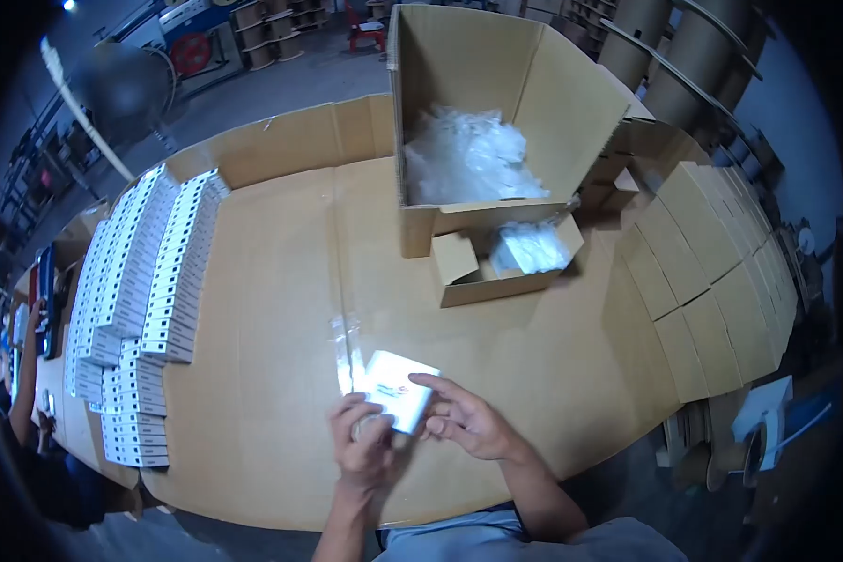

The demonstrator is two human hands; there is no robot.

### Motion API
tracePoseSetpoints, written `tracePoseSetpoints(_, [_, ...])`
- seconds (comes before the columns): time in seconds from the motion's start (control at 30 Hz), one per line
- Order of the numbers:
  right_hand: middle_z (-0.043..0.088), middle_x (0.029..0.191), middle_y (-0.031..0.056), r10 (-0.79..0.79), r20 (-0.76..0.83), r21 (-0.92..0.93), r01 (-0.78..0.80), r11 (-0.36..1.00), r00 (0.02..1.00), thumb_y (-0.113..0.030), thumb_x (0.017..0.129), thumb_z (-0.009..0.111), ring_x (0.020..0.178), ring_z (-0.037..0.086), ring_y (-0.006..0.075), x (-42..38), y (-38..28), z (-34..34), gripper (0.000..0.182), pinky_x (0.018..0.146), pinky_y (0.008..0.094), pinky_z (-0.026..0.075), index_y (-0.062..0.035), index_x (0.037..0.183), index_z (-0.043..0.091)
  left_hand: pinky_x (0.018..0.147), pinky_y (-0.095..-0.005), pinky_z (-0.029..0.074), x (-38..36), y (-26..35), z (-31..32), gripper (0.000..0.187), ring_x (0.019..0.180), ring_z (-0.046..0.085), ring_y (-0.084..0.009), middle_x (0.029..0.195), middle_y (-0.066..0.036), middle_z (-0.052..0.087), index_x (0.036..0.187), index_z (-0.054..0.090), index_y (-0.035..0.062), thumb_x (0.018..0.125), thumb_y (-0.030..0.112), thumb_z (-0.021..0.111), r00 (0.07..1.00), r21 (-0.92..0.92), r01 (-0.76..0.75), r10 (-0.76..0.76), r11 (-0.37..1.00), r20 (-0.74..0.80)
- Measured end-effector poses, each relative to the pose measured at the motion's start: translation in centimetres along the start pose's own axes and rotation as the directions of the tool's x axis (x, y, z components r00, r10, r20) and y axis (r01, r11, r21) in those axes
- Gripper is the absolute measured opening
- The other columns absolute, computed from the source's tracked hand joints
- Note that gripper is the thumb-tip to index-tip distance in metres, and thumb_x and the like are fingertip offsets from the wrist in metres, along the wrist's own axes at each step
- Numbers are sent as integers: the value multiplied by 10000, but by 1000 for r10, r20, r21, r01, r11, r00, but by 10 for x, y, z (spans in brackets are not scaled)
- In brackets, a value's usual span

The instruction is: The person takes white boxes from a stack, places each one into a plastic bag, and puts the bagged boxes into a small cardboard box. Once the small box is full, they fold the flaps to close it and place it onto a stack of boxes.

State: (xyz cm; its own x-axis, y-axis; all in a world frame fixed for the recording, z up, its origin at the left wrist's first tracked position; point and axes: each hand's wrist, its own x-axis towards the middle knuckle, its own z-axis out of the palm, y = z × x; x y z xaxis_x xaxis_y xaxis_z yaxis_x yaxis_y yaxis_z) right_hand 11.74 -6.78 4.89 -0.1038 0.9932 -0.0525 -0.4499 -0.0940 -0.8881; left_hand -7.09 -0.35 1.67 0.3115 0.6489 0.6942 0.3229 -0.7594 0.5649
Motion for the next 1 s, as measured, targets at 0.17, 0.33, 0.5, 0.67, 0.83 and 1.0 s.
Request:
tracePoseSetpoints(0.17, [697, 1053, 8, -170, -405, -296, 47, 954, 899, -27, 1003, 579, 816, 590, 34, -25, 5, -54, 163, 676, 195, 457, -29, 1116, 697, 873, -402, 548, 86, 31, 19, 385, 1035, 642, -314, 1078, -134, 640, 1069, 695, 45, 719, 47, 856, 911, -247, -5, 106, 969, 399])
tracePoseSetpoints(0.33, [678, 1068, 79, -252, -491, -253, 140, 957, 834, -15, 1006, 561, 884, 679, 134, -42, -15, -96, 154, 751, 302, 621, 29, 1090, 683, 835, -478, 519, 240, 21, 83, 127, 947, 638, -396, 982, -181, 644, 1026, 663, 8, 899, 13, 662, 917, 57, -227, 194, 972, 349])
tracePoseSetpoints(0.5, [674, 1093, 104, -284, -472, -277, 165, 947, 834, -31, 995, 587, 882, 710, 174, -50, -41, -104, 165, 738, 297, 613, 40, 1116, 675, 828, -416, 591, 361, -61, 202, 139, 961, 712, -338, 984, -174, 712, 913, 742, 32, 841, 16, 625, 560, 491, -758, 41, 430, 828])
tracePoseSetpoints(0.67, [688, 1077, 104, -297, -474, -275, 181, 944, 829, -42, 990, 596, 887, 720, 183, -58, -48, -112, 176, 740, 287, 605, 36, 1125, 678, 748, -470, 612, 368, -103, 225, 155, 970, 745, -342, 984, -189, 756, 899, 790, 66, 865, 104, 644, 663, 617, -628, -89, 475, 744])
tracePoseSetpoints(0.83, [718, 1001, 69, -437, -473, -506, 170, 846, 765, -31, 986, 601, 792, 636, 74, -52, -75, -132, 153, 652, 214, 505, 19, 1082, 710, 837, -530, 550, 388, -98, 218, 207, 935, 699, -457, 917, -286, 706, 939, 728, -28, 888, 145, 626, 738, 486, -314, -112, 816, 665])
tracePoseSetpoints(1.0, [730, 968, 70, -724, -286, -747, 326, 579, 628, -31, 975, 616, 775, 609, 57, 9, -163, -139, 154, 597, 211, 455, -31, 1073, 736, 898, -507, 513, 383, -26, 178, 366, 1023, 661, -463, 1027, -288, 689, 1118, 647, -23, 992, 319, 611, 851, 228, 45, -157, 973, 501])
